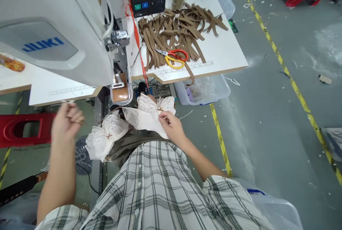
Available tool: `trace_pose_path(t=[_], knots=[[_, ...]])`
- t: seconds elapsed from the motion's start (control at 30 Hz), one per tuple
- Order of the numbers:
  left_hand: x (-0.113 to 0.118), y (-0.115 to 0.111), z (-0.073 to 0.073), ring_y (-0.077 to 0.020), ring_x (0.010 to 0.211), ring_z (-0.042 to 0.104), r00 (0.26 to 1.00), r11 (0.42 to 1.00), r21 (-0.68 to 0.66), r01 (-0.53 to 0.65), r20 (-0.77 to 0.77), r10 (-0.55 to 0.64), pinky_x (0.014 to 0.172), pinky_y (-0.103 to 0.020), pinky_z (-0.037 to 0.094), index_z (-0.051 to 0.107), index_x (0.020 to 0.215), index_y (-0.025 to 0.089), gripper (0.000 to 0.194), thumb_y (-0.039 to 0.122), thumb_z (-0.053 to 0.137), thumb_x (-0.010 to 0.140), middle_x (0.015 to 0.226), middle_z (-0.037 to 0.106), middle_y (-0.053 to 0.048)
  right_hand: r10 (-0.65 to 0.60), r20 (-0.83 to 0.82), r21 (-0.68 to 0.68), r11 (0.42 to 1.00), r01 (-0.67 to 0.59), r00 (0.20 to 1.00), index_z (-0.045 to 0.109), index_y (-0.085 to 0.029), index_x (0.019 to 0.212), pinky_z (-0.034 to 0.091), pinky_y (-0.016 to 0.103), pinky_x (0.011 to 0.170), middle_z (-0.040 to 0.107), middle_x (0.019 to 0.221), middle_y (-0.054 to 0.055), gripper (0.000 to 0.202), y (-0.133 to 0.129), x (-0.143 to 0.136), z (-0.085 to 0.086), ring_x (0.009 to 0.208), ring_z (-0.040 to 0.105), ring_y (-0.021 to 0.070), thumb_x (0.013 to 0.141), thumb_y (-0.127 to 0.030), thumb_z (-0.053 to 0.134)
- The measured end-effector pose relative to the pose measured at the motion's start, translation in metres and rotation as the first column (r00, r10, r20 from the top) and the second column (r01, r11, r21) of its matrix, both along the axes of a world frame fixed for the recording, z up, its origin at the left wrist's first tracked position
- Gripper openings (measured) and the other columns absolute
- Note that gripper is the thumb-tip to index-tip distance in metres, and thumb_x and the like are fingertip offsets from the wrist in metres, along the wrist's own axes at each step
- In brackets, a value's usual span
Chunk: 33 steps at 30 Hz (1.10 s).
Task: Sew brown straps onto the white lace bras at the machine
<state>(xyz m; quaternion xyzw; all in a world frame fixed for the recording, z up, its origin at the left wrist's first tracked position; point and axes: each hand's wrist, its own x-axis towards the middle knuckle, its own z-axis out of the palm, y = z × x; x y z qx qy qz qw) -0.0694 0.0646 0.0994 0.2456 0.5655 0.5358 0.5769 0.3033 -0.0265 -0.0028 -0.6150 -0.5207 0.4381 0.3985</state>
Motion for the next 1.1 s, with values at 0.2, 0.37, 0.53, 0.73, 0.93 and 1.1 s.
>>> trace_pose_path(t=[0.2, 0.37, 0.53, 0.73, 0.93, 1.1], knots=[[0.129, -0.048, -0.018, -0.0095, 0.051, 0.041, 0.648, 0.724, -0.176, 0.667, -0.344, -0.680, 0.049, -0.023, 0.031, 0.068, 0.068, 0.018, 0.022, 0.032, 0.061, 0.084, 0.055, 0.049, 0.003, 0.418, -0.091, -0.061, 0.904, -0.424, 0.904, 0.067, -0.020, 0.106, 0.033, 0.025, 0.057, 0.062, 0.076, 0.000, 0.031, 0.017, -0.030, 0.039, 0.058, 0.044, 0.0105, 0.091, -0.045, 0.058], [0.150, -0.051, -0.016, -0.0117, 0.060, 0.045, 0.449, 0.597, -0.148, 0.788, -0.526, -0.722, 0.057, -0.025, 0.033, 0.062, 0.064, 0.016, 0.028, 0.033, 0.056, 0.086, 0.060, 0.053, 0.002, 0.450, -0.116, -0.072, 0.885, -0.459, 0.886, 0.069, -0.019, 0.101, 0.031, 0.023, 0.054, 0.064, 0.075, -0.002, 0.029, 0.028, -0.028, 0.059, 0.055, 0.042, 0.0084, 0.090, -0.045, 0.061], [0.143, -0.045, -0.020, -0.0139, 0.059, 0.047, 0.306, 0.540, -0.133, 0.831, -0.701, -0.644, 0.060, -0.026, 0.034, 0.061, 0.065, 0.019, 0.029, 0.036, 0.057, 0.088, 0.059, 0.052, 0.001, 0.537, 0.032, -0.040, 0.843, -0.536, 0.843, 0.068, -0.019, 0.088, 0.038, 0.025, 0.068, 0.068, 0.082, 0.000, 0.015, 0.039, -0.015, 0.056, 0.075, 0.056, 0.0129, 0.091, -0.031, 0.060], [0.145, -0.080, -0.061, -0.0272, 0.091, 0.065, 0.665, 0.717, -0.025, 0.697, -0.354, -0.658, 0.083, -0.042, 0.051, 0.073, 0.092, 0.022, 0.037, 0.057, 0.068, 0.080, 0.091, 0.069, -0.011, 0.026, -0.235, -0.073, 0.996, -0.044, 0.972, 0.052, -0.021, 0.092, 0.041, 0.025, 0.064, 0.057, 0.083, -0.001, 0.014, 0.037, -0.038, 0.034, 0.071, 0.051, 0.0128, 0.095, -0.034, 0.048], [0.162, -0.099, -0.084, -0.0324, 0.104, 0.068, 0.856, 0.865, -0.080, 0.495, 0.217, -0.470, 0.082, -0.044, 0.058, 0.073, 0.101, 0.020, 0.080, 0.089, 0.057, 0.064, 0.095, 0.072, -0.014, 0.120, -0.241, 0.112, 0.989, -0.095, 0.963, 0.048, -0.022, 0.099, 0.047, 0.029, 0.073, 0.061, 0.092, 0.003, 0.018, 0.020, -0.093, 0.034, 0.079, 0.059, 0.0156, 0.097, -0.039, 0.047], [0.178, -0.093, -0.066, -0.0175, 0.107, 0.067, 0.998, 0.985, -0.159, 0.069, 0.012, -0.068, 0.085, -0.024, 0.056, 0.068, 0.110, 0.027, 0.042, 0.061, 0.059, 0.087, 0.108, 0.072, -0.002, 0.127, -0.157, 0.208, 0.974, -0.093, 0.979, 0.052, -0.021, 0.099, 0.048, 0.031, 0.079, 0.066, 0.100, 0.006, 0.018, 0.018, -0.109, 0.024, 0.088, 0.064, 0.0177, 0.099, -0.038, 0.045]])
